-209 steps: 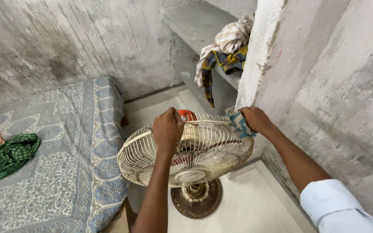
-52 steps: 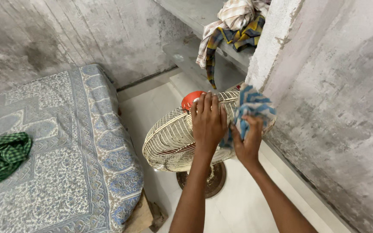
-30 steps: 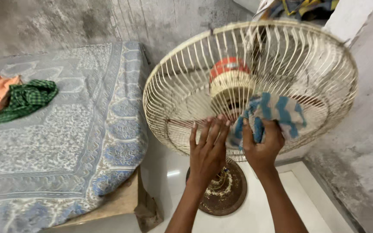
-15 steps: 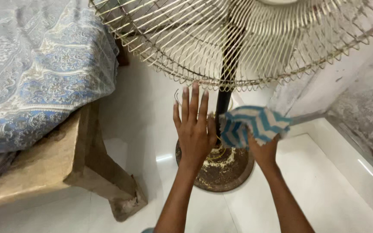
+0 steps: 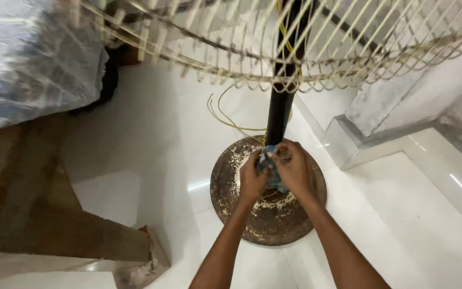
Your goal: The person wipes the metal cage and base of a standing fan using a blue and white cloth. They clean the front and sides of the cage, then move to the base, wiping around the power cord.
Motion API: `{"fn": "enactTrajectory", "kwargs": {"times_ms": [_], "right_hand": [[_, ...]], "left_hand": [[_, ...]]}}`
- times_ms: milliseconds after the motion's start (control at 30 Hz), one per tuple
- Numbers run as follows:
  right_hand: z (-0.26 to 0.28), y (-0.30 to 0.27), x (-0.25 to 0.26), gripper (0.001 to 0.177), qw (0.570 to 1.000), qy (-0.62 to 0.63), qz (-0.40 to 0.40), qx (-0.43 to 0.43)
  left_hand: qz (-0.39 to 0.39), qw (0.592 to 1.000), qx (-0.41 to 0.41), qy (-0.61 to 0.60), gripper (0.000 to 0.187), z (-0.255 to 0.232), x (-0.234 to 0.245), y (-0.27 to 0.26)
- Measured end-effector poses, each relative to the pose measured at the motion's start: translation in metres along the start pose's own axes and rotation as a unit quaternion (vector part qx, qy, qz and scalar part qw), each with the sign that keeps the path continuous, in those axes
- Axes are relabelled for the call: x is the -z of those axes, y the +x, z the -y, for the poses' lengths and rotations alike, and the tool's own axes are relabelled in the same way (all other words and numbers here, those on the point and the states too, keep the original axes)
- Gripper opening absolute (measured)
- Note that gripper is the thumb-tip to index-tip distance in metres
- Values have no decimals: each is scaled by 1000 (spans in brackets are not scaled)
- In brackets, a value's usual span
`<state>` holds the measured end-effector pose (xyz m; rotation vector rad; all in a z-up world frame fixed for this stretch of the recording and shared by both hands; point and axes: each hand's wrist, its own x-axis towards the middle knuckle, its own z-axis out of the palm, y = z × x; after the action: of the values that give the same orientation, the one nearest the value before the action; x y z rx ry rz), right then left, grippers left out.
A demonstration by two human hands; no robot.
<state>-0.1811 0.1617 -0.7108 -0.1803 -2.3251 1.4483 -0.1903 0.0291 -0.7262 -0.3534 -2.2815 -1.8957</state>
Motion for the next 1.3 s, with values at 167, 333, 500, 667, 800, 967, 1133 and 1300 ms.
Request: {"fn": "enactTrajectory", "kwargs": {"times_ms": [167, 333, 500, 667, 800, 967, 1133, 1300], "right_hand": [[-17, -5, 5, 26, 996, -45, -16, 77], [-52, -33, 2, 47, 993, -104, 11, 62], [-103, -81, -24, 78, 985, -158, 29, 64], [-131, -112, -46, 64, 967, -236, 72, 68], [-127, -137, -48, 37, 952, -272, 138, 17], [-99, -146, -51, 26, 914, -338, 225, 2], [-95, -143, -77, 56, 889, -324, 259, 191], [-115, -139, -106, 54, 849, -361, 264, 281]], "left_hand": [[-78, 997, 15, 12, 30, 68, -14, 9], [34, 947, 287, -141, 30, 114, 9, -16], [154, 967, 196, 57, 40, 179, 18, -62], [210, 929, 144, 270, 32, 196, 19, -109], [105, 966, 165, 168, 29, 176, 28, -123], [-142, 967, 96, 191, 41, 161, 39, -120], [-182, 930, 28, 317, 51, 183, 59, -113], [-131, 927, 44, 348, 44, 201, 77, -114]]}}
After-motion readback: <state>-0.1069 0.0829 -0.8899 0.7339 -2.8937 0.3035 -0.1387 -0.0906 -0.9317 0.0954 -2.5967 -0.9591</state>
